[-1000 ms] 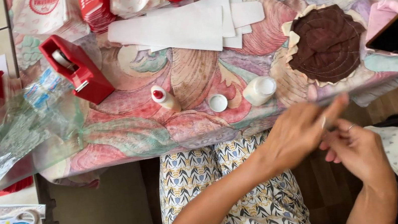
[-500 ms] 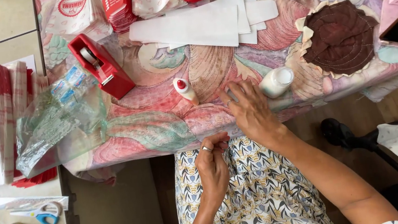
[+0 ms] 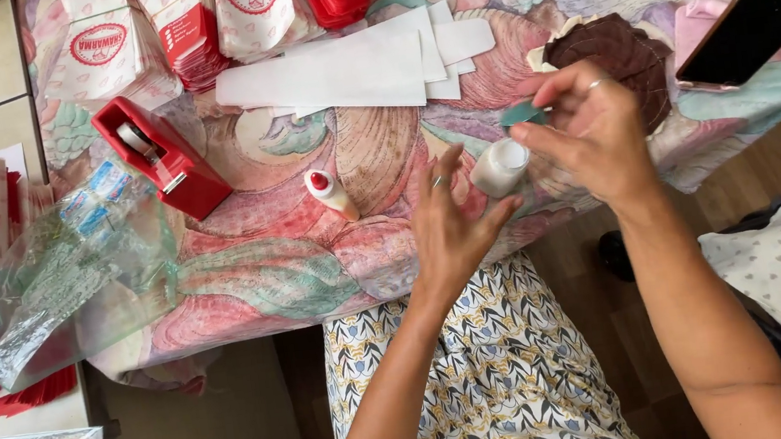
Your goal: Filling small bottles with liquid from a larger container, capping them, and organizing packaging materials on a workspace.
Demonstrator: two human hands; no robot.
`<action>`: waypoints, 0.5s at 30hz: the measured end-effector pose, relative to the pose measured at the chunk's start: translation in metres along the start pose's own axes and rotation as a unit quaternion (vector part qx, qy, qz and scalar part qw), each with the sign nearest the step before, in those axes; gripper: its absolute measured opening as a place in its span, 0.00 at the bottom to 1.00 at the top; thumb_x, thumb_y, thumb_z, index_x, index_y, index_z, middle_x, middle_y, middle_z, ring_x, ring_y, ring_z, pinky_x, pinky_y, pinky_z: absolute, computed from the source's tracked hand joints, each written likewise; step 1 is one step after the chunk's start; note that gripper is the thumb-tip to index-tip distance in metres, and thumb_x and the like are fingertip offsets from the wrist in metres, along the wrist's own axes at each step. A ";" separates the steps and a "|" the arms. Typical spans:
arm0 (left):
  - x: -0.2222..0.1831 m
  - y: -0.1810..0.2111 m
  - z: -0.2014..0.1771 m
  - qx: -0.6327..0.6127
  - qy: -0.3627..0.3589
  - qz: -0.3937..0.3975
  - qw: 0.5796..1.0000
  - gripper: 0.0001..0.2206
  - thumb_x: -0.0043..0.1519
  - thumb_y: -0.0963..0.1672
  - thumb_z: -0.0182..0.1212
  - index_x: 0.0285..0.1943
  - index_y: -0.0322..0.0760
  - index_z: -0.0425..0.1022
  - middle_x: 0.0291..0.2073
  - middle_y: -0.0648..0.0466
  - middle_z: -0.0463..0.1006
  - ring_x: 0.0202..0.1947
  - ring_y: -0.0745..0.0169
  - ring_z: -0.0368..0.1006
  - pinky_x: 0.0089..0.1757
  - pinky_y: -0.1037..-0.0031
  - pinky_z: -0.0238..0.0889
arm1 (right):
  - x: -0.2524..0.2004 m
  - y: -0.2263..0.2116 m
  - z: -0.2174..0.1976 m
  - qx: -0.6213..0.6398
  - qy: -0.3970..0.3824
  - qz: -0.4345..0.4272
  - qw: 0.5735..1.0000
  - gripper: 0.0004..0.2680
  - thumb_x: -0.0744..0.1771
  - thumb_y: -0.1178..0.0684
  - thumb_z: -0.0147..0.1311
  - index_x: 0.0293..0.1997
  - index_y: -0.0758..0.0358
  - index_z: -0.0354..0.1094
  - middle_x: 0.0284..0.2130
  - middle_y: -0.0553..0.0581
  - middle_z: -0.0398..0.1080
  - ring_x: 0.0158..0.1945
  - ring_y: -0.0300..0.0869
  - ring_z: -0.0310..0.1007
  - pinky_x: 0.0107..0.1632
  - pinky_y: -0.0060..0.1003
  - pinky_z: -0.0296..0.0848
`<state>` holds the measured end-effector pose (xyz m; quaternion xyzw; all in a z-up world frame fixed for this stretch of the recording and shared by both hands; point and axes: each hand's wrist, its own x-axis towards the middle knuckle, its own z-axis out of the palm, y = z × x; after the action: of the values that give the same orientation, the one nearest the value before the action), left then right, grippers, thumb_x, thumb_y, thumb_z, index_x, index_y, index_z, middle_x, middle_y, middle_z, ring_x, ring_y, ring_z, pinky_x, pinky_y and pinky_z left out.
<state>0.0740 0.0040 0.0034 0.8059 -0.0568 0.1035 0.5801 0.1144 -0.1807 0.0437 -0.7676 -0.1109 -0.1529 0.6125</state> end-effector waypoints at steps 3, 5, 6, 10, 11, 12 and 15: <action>0.016 -0.011 0.027 0.083 -0.078 -0.043 0.993 0.44 0.43 0.53 0.79 0.71 0.41 0.65 0.58 0.42 0.72 0.54 0.29 0.74 0.52 0.40 0.67 | -0.004 0.014 0.010 0.035 0.005 0.042 0.999 0.12 0.63 0.62 0.70 0.37 0.67 0.64 0.51 0.64 0.73 0.52 0.42 0.77 0.52 0.31 0.78; 0.018 -0.032 0.048 0.150 -0.030 0.020 0.988 0.34 0.44 0.57 0.76 0.58 0.42 0.76 0.45 0.51 0.77 0.37 0.36 0.81 0.39 0.47 0.74 | -0.007 0.009 0.010 -0.078 -0.038 0.002 0.996 0.09 0.62 0.59 0.71 0.33 0.65 0.69 0.45 0.63 0.77 0.49 0.44 0.78 0.52 0.37 0.74; 0.018 -0.031 0.047 0.148 -0.031 0.027 0.988 0.34 0.44 0.57 0.76 0.58 0.42 0.76 0.45 0.51 0.77 0.37 0.36 0.81 0.39 0.47 0.74 | -0.005 0.005 0.007 -0.081 -0.033 -0.002 0.996 0.09 0.62 0.59 0.71 0.33 0.65 0.69 0.45 0.63 0.77 0.49 0.44 0.78 0.52 0.37 0.74; 0.017 -0.034 0.051 0.153 -0.010 0.039 0.987 0.29 0.45 0.56 0.75 0.55 0.47 0.77 0.39 0.56 0.76 0.33 0.38 0.80 0.36 0.48 0.75 | -0.005 -0.016 -0.003 -0.222 -0.115 -0.081 0.965 0.09 0.63 0.56 0.67 0.43 0.62 0.72 0.48 0.61 0.76 0.48 0.53 0.78 0.48 0.45 0.76; 0.018 -0.037 0.050 0.160 0.003 0.035 0.987 0.28 0.45 0.56 0.75 0.54 0.49 0.77 0.38 0.58 0.76 0.33 0.39 0.80 0.35 0.48 0.76 | -0.002 -0.023 -0.001 -0.263 -0.149 -0.102 0.948 0.12 0.66 0.55 0.64 0.54 0.61 0.74 0.53 0.63 0.73 0.50 0.57 0.77 0.49 0.48 0.77; 0.019 -0.037 0.055 0.159 0.002 0.038 0.987 0.28 0.45 0.56 0.75 0.54 0.49 0.77 0.38 0.58 0.76 0.33 0.39 0.80 0.35 0.48 0.76 | -0.001 -0.029 -0.004 -0.265 -0.145 -0.103 0.948 0.12 0.66 0.55 0.64 0.54 0.61 0.74 0.53 0.63 0.73 0.50 0.57 0.77 0.49 0.48 0.77; 0.017 -0.043 0.057 0.179 0.013 0.037 0.983 0.28 0.43 0.55 0.75 0.52 0.49 0.77 0.38 0.59 0.75 0.32 0.41 0.80 0.34 0.50 0.76 | 0.001 -0.046 -0.001 -0.369 -0.237 -0.097 0.894 0.11 0.68 0.54 0.58 0.53 0.68 0.75 0.47 0.71 0.75 0.47 0.62 0.76 0.49 0.51 0.76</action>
<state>0.1056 -0.0357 -0.0502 0.8925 -0.0594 0.1440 0.4233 0.0988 -0.1716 0.0855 -0.9372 -0.2620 -0.0552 0.2234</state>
